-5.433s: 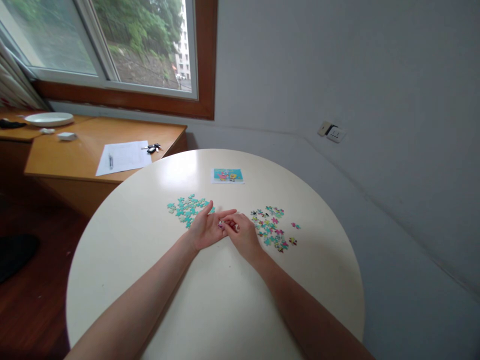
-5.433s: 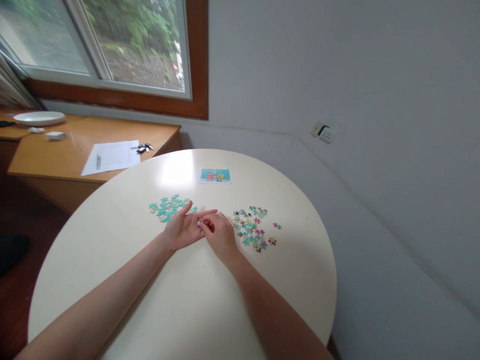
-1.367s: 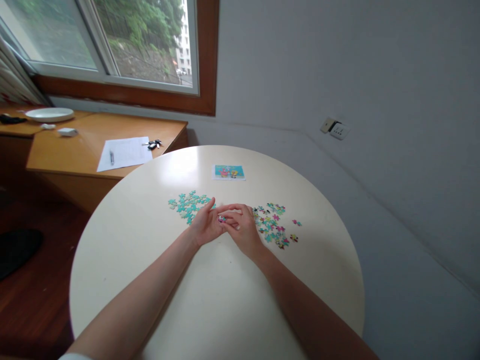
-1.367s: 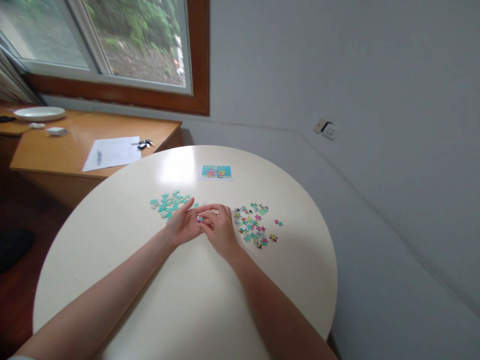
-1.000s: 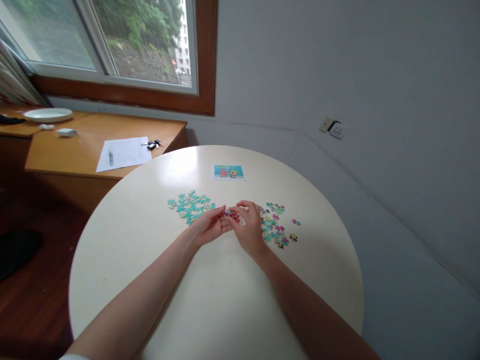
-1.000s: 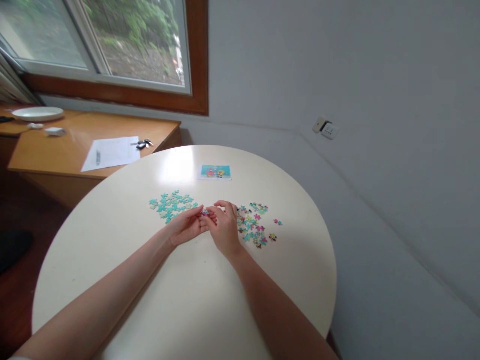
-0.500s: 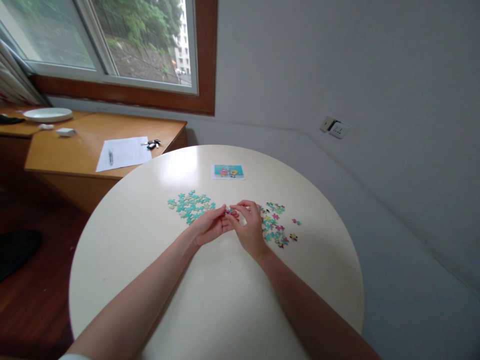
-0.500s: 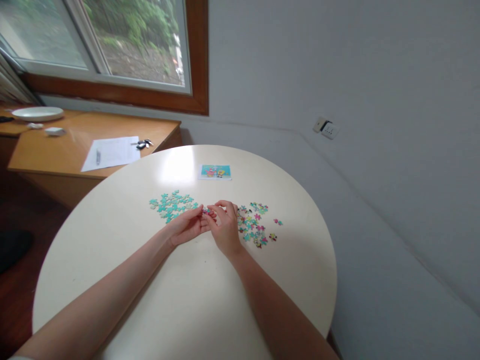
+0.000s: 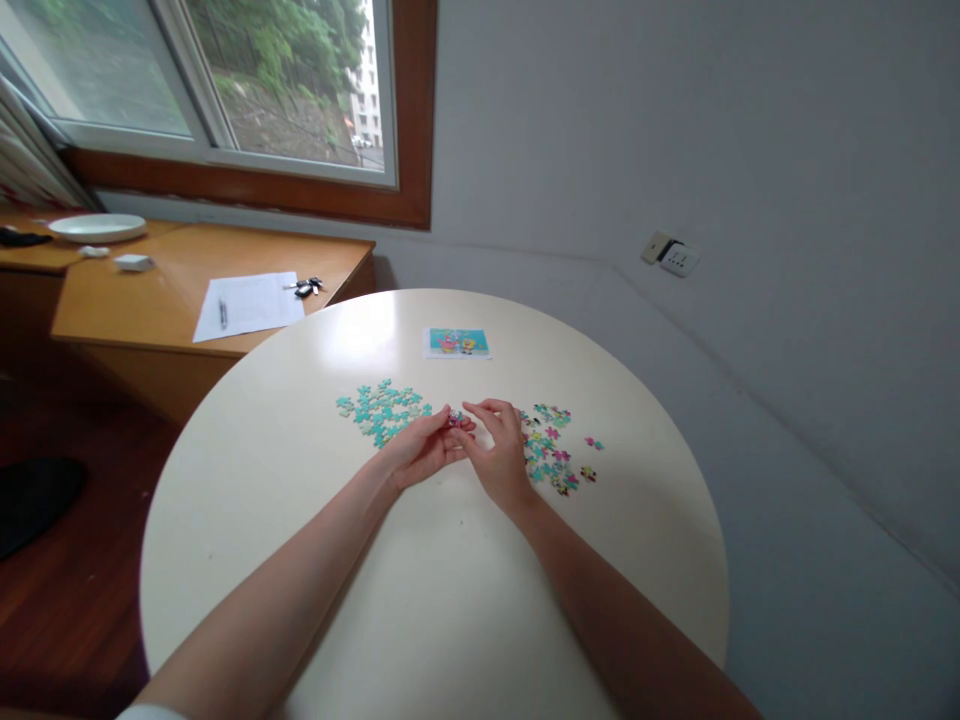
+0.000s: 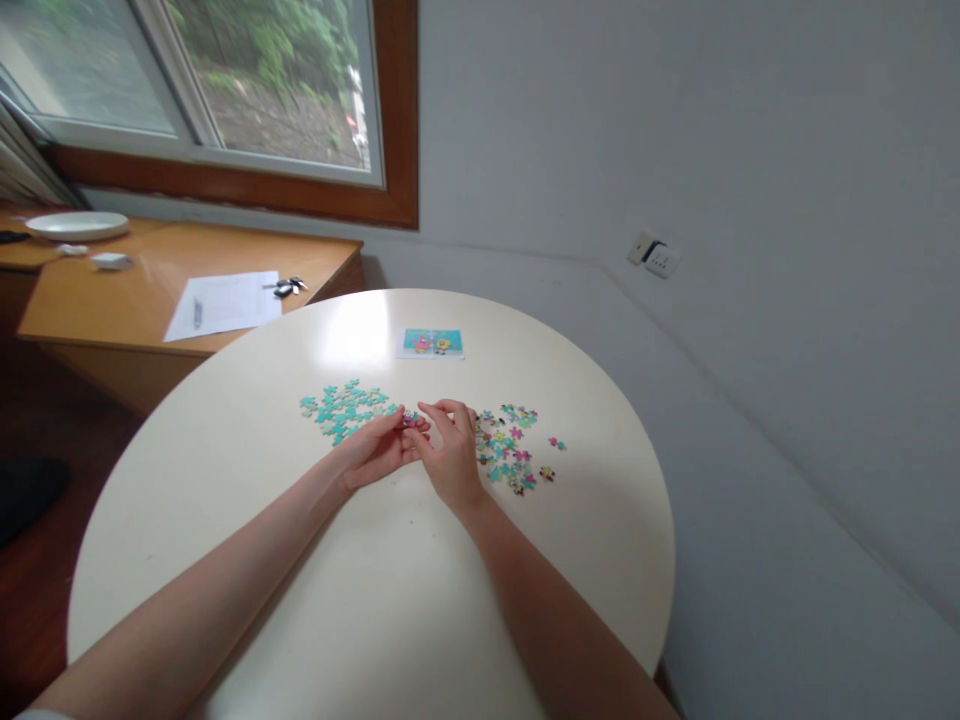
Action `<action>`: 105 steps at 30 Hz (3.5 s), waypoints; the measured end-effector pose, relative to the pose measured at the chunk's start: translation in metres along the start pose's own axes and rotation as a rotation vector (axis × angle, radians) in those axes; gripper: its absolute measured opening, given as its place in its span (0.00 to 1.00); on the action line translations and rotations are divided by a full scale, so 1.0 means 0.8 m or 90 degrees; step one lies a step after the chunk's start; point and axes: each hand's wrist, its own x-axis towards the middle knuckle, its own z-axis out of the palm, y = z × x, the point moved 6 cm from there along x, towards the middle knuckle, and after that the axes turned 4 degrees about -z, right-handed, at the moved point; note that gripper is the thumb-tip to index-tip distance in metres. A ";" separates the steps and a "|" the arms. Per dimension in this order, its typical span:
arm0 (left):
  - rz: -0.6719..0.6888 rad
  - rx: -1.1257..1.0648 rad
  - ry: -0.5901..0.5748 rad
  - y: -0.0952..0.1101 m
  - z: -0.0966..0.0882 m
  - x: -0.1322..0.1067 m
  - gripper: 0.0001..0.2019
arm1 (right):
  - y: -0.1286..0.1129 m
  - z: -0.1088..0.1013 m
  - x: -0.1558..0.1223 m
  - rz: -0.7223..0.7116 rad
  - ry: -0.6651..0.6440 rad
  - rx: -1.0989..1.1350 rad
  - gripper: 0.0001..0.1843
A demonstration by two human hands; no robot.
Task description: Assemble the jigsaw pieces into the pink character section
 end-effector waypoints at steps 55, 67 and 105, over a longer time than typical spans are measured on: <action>-0.005 0.003 0.020 -0.001 0.000 -0.001 0.10 | -0.003 0.000 0.001 -0.029 -0.001 0.015 0.08; -0.014 0.000 0.030 -0.002 -0.001 0.000 0.11 | -0.003 0.000 0.002 -0.038 0.011 0.009 0.07; -0.006 0.002 0.049 -0.001 -0.003 0.000 0.09 | -0.002 0.001 0.000 -0.032 0.006 0.021 0.08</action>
